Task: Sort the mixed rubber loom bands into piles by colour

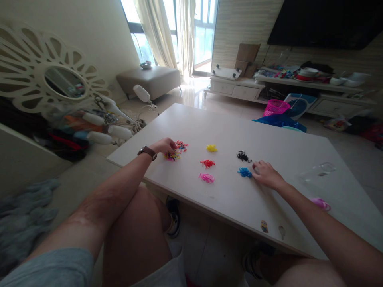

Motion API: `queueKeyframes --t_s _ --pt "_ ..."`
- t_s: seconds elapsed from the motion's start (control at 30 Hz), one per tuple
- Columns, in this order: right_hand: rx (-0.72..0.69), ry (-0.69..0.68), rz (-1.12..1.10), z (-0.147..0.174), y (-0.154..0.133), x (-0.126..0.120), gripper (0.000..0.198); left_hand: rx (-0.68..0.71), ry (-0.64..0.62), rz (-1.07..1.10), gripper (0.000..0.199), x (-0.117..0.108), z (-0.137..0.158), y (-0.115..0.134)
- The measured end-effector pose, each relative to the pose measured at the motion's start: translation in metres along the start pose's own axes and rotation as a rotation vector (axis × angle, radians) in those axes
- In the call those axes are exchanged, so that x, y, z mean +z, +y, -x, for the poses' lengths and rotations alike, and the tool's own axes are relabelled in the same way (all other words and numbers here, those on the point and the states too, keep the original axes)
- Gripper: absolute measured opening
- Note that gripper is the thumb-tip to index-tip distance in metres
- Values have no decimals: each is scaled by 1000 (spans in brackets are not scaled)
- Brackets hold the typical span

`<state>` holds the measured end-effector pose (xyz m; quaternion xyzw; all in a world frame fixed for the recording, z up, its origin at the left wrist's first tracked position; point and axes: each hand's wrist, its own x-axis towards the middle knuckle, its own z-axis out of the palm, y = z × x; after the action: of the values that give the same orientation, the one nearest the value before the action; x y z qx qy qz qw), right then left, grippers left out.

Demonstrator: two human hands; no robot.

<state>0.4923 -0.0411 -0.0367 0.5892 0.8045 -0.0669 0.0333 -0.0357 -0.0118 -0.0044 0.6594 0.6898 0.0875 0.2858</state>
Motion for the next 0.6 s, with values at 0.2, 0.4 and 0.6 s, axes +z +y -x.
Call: queueKeyframes --t_s 0.2,0.4,0.6 --pt "-2 -5 6 0 1 1 20 28 3 -71 23 -4 -3 2" --pt "1 -6 17 1 -1 -1 22 41 9 -64 34 -7 0 9" --pt "-5 -10 39 1 -2 -1 21 39 28 -79 35 -7 1 10"
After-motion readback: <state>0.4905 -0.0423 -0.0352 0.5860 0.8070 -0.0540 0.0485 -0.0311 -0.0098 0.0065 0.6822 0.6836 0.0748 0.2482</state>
